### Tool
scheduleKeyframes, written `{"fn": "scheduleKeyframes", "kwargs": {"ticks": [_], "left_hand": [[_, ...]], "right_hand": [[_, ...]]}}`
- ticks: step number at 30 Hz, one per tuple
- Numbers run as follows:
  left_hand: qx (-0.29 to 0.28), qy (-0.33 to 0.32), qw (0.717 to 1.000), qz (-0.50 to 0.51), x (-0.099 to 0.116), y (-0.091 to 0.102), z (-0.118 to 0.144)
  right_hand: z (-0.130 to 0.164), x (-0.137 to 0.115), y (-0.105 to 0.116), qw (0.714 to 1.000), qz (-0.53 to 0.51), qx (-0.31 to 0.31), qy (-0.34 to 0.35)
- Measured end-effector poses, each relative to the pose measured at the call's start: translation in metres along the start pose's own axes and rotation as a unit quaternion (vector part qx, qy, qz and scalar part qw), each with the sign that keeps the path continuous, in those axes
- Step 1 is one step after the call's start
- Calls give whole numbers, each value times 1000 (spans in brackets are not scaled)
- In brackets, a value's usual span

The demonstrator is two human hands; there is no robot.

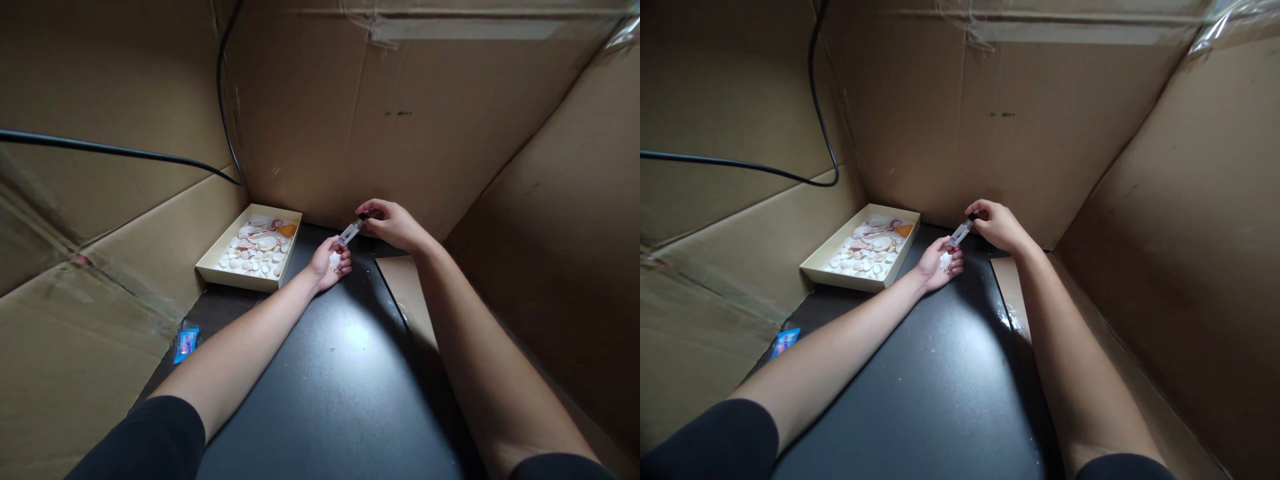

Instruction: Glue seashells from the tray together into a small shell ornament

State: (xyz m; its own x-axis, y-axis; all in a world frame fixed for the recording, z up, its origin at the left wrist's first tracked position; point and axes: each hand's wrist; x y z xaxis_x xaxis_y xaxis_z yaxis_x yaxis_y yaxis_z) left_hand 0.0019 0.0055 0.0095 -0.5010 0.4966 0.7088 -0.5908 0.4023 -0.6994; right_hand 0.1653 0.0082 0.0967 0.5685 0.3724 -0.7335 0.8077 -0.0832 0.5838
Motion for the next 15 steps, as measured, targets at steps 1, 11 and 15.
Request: {"fn": "scheduleKeyframes", "kwargs": {"ticks": [1,11,15], "left_hand": [[3,-3,1000,-2,0,0,0],[6,-17,1000,-7,0,-1,1],[-1,-21,1000,-4,-1,-1,0]], "right_hand": [[0,0,0,1000,6,5,-1],[-2,4,-5,998,5,-18,-55],[0,-4,-2,998,22,-16,-51]]}}
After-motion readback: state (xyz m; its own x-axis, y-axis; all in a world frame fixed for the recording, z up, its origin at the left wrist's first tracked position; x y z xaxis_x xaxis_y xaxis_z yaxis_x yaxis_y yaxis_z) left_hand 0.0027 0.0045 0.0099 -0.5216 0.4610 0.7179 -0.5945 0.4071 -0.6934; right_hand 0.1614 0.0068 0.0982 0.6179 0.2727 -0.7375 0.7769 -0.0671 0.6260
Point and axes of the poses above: each hand's wrist, its own z-axis away from the middle knuckle, its own y-axis out of the back of the hand, x = y × z, and after that the axes turned 8 degrees about -z, right-handed
